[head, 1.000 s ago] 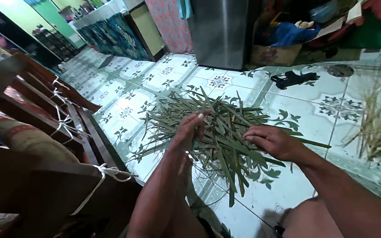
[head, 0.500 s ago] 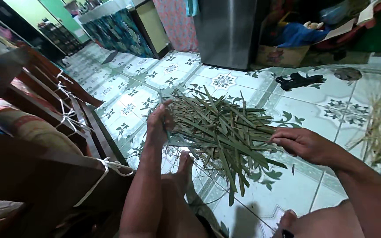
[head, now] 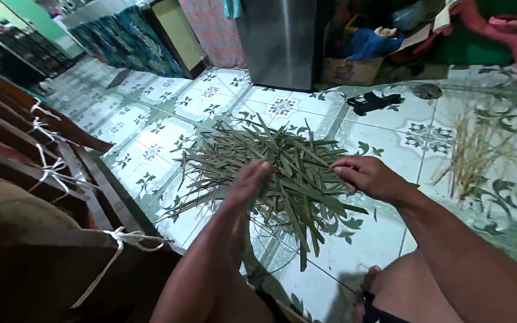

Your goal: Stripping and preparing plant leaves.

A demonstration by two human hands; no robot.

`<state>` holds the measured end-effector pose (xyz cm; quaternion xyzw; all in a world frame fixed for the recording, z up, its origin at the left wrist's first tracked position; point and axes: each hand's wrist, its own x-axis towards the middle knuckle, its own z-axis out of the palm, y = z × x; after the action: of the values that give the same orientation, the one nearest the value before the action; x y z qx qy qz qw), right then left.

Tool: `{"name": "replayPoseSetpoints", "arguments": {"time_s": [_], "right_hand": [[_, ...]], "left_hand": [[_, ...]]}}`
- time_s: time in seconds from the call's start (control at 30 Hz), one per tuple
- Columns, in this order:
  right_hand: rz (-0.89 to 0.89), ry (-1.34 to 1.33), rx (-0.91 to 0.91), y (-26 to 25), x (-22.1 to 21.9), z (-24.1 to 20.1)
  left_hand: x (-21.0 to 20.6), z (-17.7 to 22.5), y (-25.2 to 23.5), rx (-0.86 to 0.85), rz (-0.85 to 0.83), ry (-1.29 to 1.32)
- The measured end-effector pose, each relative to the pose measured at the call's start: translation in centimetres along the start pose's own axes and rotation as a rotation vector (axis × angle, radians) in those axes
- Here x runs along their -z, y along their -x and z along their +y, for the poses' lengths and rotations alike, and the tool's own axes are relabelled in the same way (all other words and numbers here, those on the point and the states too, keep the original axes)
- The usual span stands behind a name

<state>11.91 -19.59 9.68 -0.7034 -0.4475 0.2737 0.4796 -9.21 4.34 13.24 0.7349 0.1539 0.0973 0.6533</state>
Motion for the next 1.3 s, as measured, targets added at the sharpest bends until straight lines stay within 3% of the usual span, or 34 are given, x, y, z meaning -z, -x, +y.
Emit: {"name": "replayPoseSetpoints", "arguments": {"time_s": [0.1,0.33,0.57,1.03,1.3], "right_hand": [[-0.079,0.001,0.049,-0.4,-1.4,-0.7],[-0.167,-0.085,0.048,-0.7,-2.0,-1.3],[-0.032,-0.227,0.031,-1.7,-3.6,-2.7],[0.124,-0.261,0.042,-2.2,-4.4,-3.0],[0.072,-0.317,0.028,-2.2,-4.4,-3.1]], "left_hand": [[-2.7,1.1,-0.4,0.073,-0.132,0.014],[-3.0,1.3,-0.9,0.154,-0.057,0.194],[-6.0,0.9,-1.2,0.225,-0.117,0.181],[-6.2,0.6,-1.8,0.219,-0.136,0.183],[-6.2,0.6,-1.9,0.17,-0.13,0.21]]}}
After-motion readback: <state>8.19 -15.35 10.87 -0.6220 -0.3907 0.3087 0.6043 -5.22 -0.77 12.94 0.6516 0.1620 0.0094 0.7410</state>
